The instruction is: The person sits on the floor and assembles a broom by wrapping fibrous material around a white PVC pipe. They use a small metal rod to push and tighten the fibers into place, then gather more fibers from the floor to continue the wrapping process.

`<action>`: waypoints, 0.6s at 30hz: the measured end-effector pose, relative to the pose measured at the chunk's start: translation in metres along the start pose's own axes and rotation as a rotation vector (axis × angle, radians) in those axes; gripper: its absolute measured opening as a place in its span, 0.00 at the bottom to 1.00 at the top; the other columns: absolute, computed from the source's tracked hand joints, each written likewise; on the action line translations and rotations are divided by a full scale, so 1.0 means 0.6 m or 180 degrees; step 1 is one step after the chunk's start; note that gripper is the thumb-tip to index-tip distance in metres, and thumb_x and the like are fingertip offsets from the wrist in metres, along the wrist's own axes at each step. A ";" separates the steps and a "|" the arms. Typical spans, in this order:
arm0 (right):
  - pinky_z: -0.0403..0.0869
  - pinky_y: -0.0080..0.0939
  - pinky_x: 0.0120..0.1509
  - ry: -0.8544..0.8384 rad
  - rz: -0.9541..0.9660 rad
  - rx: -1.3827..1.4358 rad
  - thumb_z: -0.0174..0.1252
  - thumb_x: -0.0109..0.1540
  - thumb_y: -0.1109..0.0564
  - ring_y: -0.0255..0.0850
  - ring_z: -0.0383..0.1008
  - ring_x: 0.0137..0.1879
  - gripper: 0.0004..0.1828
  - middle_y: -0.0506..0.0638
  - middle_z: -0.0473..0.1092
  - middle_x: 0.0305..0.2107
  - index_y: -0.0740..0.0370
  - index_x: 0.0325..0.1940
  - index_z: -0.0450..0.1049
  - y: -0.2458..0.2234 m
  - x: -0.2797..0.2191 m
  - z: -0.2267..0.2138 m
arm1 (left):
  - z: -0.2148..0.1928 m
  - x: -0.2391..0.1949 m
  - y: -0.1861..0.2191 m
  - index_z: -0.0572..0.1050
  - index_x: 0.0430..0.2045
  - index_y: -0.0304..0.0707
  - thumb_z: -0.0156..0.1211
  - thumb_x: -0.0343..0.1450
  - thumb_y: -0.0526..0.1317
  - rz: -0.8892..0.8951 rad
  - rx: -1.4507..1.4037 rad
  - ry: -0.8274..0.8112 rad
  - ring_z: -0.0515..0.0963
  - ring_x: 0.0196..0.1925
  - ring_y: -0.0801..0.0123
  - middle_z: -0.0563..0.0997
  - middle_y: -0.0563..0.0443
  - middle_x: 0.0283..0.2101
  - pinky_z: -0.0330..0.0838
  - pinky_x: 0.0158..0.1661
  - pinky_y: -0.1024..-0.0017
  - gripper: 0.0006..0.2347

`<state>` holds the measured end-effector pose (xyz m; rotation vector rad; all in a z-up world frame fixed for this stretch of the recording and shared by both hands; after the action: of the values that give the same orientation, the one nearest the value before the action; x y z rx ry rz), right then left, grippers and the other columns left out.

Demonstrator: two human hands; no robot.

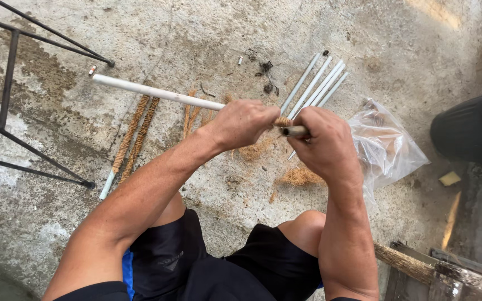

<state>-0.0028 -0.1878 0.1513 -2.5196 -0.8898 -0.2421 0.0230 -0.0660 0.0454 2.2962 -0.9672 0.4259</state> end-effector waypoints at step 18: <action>0.59 0.32 0.31 0.0258 0.1011 0.4236 0.65 0.67 0.63 0.28 0.56 0.25 0.23 0.38 0.59 0.19 0.52 0.24 0.61 0.133 0.003 0.067 | -0.122 0.006 0.077 0.71 0.33 0.37 0.64 0.75 0.37 -0.0089 -0.2105 0.0666 0.82 0.29 0.75 0.80 0.51 0.30 0.79 0.28 0.74 0.07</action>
<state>0.0494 -0.2227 0.0880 -1.3321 -0.3510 0.2816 -0.0122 -0.0466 0.1220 1.6314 -0.8151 0.2719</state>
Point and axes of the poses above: each hand's wrist, its own x-axis towards the middle knuckle, its own z-axis out of the palm, y = z × x, the point moved 7 cm from there along x, towards the middle knuckle
